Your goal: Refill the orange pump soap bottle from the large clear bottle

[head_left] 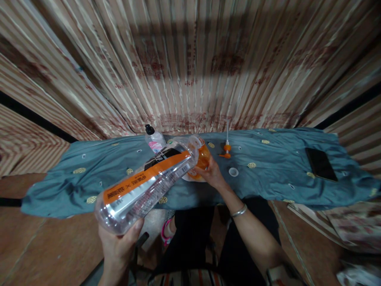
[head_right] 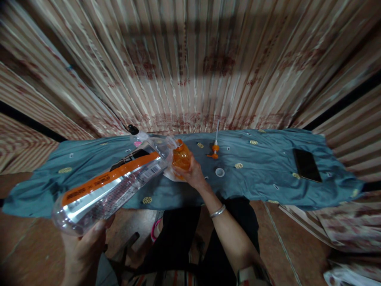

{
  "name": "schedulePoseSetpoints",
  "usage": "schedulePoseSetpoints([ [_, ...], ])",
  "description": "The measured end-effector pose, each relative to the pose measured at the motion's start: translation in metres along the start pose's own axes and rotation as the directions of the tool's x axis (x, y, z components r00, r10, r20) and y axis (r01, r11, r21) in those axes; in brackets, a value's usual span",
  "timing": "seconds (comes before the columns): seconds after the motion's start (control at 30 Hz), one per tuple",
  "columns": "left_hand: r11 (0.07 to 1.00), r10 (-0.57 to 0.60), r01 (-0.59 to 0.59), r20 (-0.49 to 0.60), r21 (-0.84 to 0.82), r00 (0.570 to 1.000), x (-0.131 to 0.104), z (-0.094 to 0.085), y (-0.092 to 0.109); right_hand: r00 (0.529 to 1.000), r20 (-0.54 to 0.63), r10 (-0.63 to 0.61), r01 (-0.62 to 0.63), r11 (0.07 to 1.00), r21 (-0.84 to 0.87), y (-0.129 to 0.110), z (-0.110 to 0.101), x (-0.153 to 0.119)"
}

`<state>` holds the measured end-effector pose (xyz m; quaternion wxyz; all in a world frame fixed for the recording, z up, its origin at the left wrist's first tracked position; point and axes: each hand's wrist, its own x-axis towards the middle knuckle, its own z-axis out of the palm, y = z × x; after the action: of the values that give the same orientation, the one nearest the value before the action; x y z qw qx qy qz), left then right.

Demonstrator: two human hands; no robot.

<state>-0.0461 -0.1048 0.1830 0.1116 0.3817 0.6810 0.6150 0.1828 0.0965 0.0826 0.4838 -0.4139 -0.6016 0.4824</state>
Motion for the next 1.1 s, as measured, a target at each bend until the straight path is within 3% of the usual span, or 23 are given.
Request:
schedulePoseSetpoints([
  [0.4, 0.993, -0.078, 0.077, -0.009, -0.084, 0.997, -0.0004, 0.0015, 0.0024, 0.999, -0.024, 0.034, -0.034, 0.999, -0.008, -0.0057, -0.0005, -0.0008],
  [1.1, 1.0, 0.012, -0.012, 0.002, -0.02, 1.0, 0.0, 0.0012, 0.0021, 0.999, -0.013, 0.037, -0.038, 0.999, -0.003, -0.0015, -0.0012, -0.0006],
])
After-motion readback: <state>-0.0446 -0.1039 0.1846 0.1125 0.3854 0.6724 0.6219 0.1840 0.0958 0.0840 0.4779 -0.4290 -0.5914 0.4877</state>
